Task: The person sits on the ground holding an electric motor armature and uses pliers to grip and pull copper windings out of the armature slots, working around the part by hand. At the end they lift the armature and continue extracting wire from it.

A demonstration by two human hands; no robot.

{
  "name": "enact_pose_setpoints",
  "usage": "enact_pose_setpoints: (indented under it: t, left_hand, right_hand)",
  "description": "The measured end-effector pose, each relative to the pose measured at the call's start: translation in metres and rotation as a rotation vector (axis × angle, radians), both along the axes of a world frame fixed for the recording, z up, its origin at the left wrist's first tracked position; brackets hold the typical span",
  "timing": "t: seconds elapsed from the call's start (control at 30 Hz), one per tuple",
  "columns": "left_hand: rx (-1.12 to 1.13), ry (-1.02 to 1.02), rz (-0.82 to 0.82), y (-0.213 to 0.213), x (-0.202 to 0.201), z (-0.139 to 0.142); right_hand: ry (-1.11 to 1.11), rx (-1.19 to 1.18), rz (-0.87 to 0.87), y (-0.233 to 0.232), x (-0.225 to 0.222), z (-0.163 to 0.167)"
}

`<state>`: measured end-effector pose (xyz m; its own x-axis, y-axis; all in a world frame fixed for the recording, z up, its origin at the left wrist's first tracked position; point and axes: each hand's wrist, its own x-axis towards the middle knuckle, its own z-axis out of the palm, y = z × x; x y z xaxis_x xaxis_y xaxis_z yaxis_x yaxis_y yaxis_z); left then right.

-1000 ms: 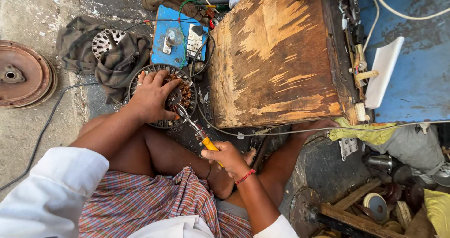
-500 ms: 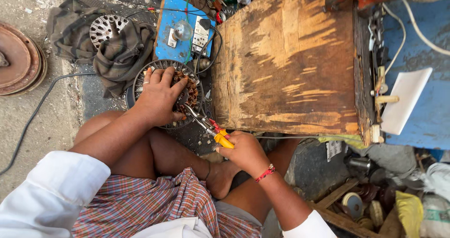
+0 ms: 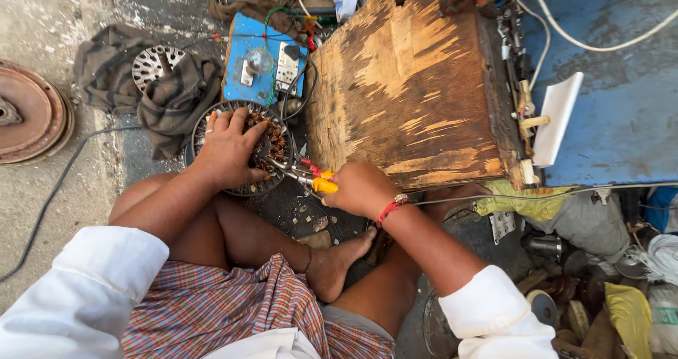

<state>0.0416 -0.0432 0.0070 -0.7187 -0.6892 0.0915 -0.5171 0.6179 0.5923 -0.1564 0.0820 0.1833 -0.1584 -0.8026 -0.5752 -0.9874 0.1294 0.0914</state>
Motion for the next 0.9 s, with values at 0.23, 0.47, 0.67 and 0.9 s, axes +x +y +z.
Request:
enact_pose_setpoints:
  t: [0.23,0.47,0.67,0.9]
  left_hand:
    - [0.016,0.008,0.009,-0.002,0.002,0.001]
    - [0.010,-0.039,0.021,-0.001,0.000,-0.001]
    - [0.009,-0.030,0.008,0.002,0.001,0.004]
    - [0.015,0.022,0.008,0.003,0.003,0.001]
  right_hand:
    - [-0.172,-0.266,-0.056,0.047,0.001,-0.028]
    - [-0.474,-0.592,-0.294,0.085,0.007,-0.070]
    - [-0.601,-0.650,-0.358,0.098,0.005,-0.100]
    - [-0.616,-0.758,-0.269,0.116,-0.009,-0.161]
